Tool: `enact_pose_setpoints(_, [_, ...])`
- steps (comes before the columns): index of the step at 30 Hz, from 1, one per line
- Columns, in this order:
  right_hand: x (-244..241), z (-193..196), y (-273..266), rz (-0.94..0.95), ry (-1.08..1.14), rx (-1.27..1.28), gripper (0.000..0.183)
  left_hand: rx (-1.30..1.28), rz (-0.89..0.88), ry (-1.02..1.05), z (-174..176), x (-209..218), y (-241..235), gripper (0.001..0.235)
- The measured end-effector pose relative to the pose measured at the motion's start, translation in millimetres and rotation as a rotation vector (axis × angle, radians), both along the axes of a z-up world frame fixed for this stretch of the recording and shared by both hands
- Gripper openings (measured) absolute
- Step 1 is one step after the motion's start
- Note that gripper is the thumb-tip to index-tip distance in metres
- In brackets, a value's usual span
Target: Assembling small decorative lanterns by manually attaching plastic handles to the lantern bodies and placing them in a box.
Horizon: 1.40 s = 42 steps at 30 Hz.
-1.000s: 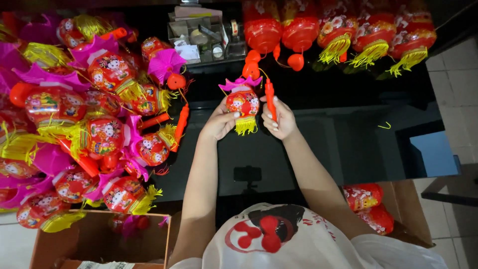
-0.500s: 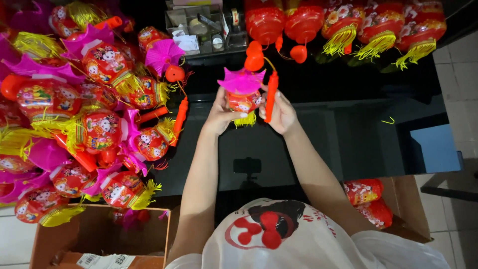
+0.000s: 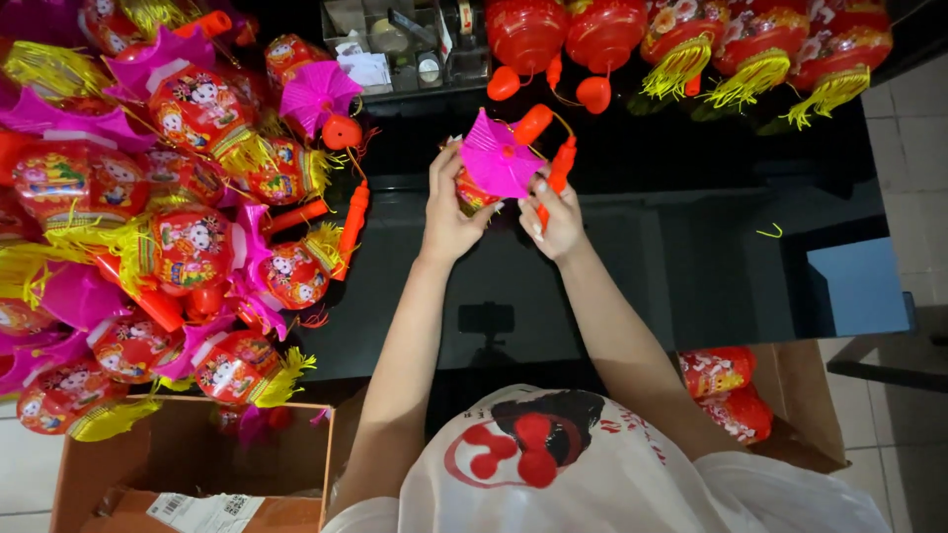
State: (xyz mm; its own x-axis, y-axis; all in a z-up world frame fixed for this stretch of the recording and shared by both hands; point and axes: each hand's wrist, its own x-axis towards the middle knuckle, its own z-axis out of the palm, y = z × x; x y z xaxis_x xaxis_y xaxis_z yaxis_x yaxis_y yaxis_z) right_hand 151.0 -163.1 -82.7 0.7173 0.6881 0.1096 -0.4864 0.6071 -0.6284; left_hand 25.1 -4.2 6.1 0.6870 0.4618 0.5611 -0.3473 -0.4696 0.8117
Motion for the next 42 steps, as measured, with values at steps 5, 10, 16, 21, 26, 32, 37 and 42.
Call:
enact_pose_setpoints(5, [-31,77,7,-0.149,-0.073,-0.058,0.05,0.253,0.13,-0.072,-1,5,-5,0.068])
enact_pose_setpoints(10, [-14,41,8,-0.303,0.009,-0.249,0.018,0.331,0.152,-0.118,1,2,-8,0.063])
enact_pose_setpoints(16, [-11,49,8,-0.364,0.068,-0.224,0.01,0.292,0.146,-0.068,0,2,-7,0.063])
enact_pose_setpoints(21, [-10,45,5,-0.325,0.108,-0.163,0.01,0.218,0.148,-0.039,-2,3,-7,0.065])
enact_pose_setpoints(26, [-22,65,7,-0.199,0.025,-0.193,0.009,0.057,0.142,-0.013,-13,3,2,0.079])
enact_pose_setpoints(32, [-20,68,6,-0.082,-0.061,-0.222,0.023,-0.336,0.067,-0.013,-7,-2,5,0.111])
enact_pose_setpoints(37, [-22,88,7,-0.004,-0.021,-0.227,0.05,-0.433,0.045,-0.006,-9,0,9,0.115])
enact_pose_setpoints(42, [-16,71,7,0.001,-0.042,-0.262,0.046,-0.512,-0.029,-0.074,-16,0,16,0.114])
